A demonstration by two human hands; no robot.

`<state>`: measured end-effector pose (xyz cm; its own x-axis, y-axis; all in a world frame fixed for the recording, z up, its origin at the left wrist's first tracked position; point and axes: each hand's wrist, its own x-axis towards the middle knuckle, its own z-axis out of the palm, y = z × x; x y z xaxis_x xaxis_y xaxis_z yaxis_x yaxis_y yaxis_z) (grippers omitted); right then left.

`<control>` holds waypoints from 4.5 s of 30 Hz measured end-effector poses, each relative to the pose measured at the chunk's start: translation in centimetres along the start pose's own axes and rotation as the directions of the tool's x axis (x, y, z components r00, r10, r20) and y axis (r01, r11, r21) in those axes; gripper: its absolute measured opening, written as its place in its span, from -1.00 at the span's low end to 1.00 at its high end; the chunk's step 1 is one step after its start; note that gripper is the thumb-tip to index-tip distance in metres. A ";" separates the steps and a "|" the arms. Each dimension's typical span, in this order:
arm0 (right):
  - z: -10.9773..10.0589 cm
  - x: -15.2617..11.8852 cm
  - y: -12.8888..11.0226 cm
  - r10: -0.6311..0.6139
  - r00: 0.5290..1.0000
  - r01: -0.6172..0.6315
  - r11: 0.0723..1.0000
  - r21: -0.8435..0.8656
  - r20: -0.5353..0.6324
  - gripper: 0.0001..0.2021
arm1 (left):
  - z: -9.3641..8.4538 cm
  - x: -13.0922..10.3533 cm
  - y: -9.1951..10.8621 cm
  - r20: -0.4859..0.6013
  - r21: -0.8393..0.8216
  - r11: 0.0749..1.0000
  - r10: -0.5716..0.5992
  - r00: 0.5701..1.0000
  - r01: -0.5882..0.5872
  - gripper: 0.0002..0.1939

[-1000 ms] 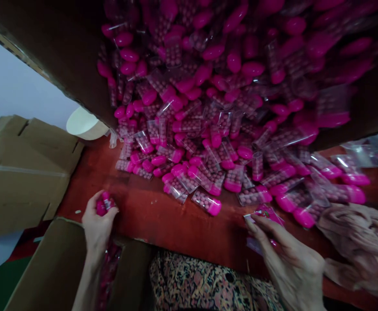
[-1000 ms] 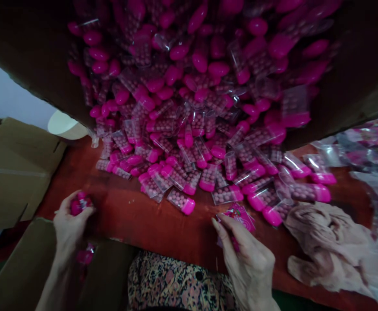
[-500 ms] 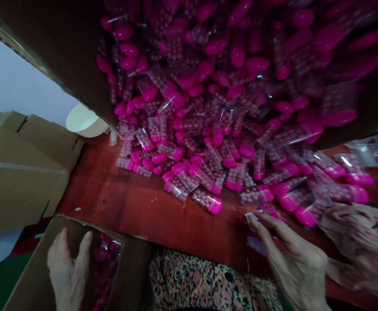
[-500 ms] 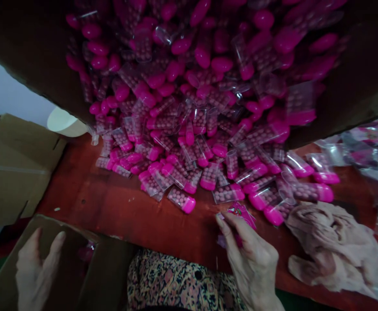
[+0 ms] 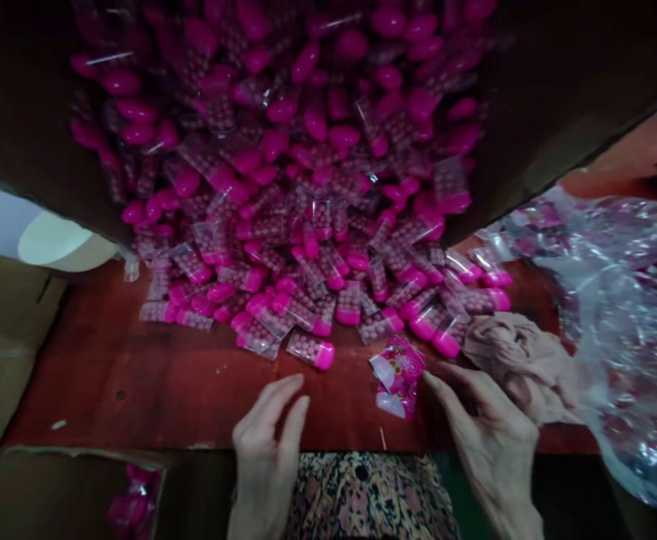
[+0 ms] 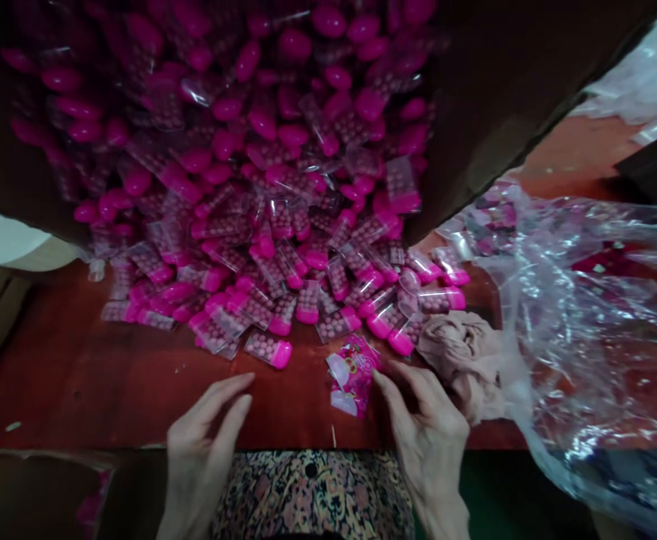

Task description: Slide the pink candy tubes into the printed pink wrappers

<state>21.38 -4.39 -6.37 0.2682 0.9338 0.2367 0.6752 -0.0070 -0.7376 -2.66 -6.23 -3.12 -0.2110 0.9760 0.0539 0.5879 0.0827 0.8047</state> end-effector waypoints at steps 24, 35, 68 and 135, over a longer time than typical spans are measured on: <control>1.7 0.3 -1.1 -0.288 0.946 0.271 0.954 -0.127 -0.148 -0.91 | 6.2 2.7 4.5 0.374 -0.367 0.914 -0.026 0.927 0.174 -0.72; 3.4 -1.7 -4.9 0.281 0.945 -0.325 0.845 0.424 0.165 -0.74 | 7.5 3.6 5.0 0.441 -0.728 0.412 -0.329 0.835 0.547 -0.93; 7.3 -0.6 -8.6 -0.337 0.916 0.279 0.925 0.258 0.218 -0.75 | 0.8 2.7 0.3 0.229 -0.866 0.216 -0.632 0.740 0.452 -0.78; 5.0 -2.2 -7.9 -0.021 0.951 -0.086 0.941 0.328 0.309 -0.48 | 3.5 3.9 3.0 0.426 -0.783 0.282 -0.408 0.808 0.555 -0.85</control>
<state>12.01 -4.57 -4.27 0.0283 0.9986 0.0448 0.3871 0.0304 -0.9216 0.97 -1.44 -2.59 -0.0778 0.8405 -0.5362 -0.5620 0.4073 0.7199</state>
